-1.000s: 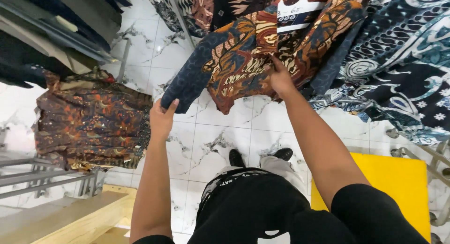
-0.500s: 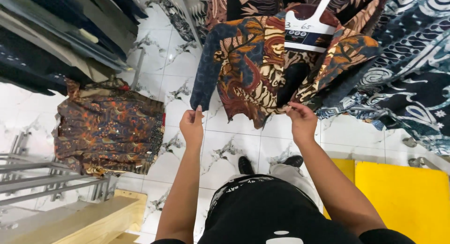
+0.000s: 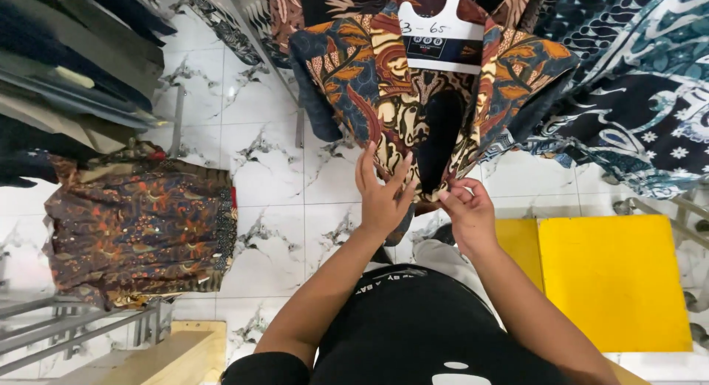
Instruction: Picking up a shirt on a hanger, inspecting the fabric, adjusting the shirt's position on the hanger, and returning it to the rack.
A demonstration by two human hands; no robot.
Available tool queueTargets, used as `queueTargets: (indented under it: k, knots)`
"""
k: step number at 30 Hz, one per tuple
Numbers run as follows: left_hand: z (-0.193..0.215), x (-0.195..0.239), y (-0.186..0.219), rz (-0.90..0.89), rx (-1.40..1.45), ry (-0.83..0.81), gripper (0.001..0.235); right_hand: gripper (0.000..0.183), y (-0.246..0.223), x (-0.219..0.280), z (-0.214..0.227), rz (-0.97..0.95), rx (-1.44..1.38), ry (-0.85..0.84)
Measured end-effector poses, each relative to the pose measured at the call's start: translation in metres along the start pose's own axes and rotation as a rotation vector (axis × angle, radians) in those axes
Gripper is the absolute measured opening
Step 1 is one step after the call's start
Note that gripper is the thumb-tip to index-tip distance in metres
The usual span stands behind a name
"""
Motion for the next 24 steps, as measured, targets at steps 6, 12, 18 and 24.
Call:
queueTargets:
  k: [6, 12, 18, 24]
  knots:
    - [-0.024, -0.012, -0.016, 0.237, 0.146, -0.088, 0.049, 0.016, 0.016, 0.015, 0.006, -0.188, -0.077, -0.01]
    - [-0.04, 0.024, -0.058, 0.368, 0.199, -0.206, 0.043, 0.013, 0.002, 0.016, 0.006, -0.095, 0.004, 0.062]
    - [-0.014, 0.014, -0.024, 0.481, 0.251, -0.178, 0.036, 0.017, -0.006, 0.019, -0.003, 0.094, 0.155, 0.098]
    - [0.004, 0.003, -0.002, 0.611, 0.294, -0.123, 0.02, 0.018, -0.013, 0.022, -0.013, 0.206, 0.329, 0.161]
Point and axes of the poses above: each hand's wrist, its own x-axis away from the middle knuckle, its own z-axis out of the back of the hand, y = z × x, the point moved 5 cm from there along -x, towards the middle knuckle, and after that the axes turned 9 degrees about y, right-handed, at the moved point
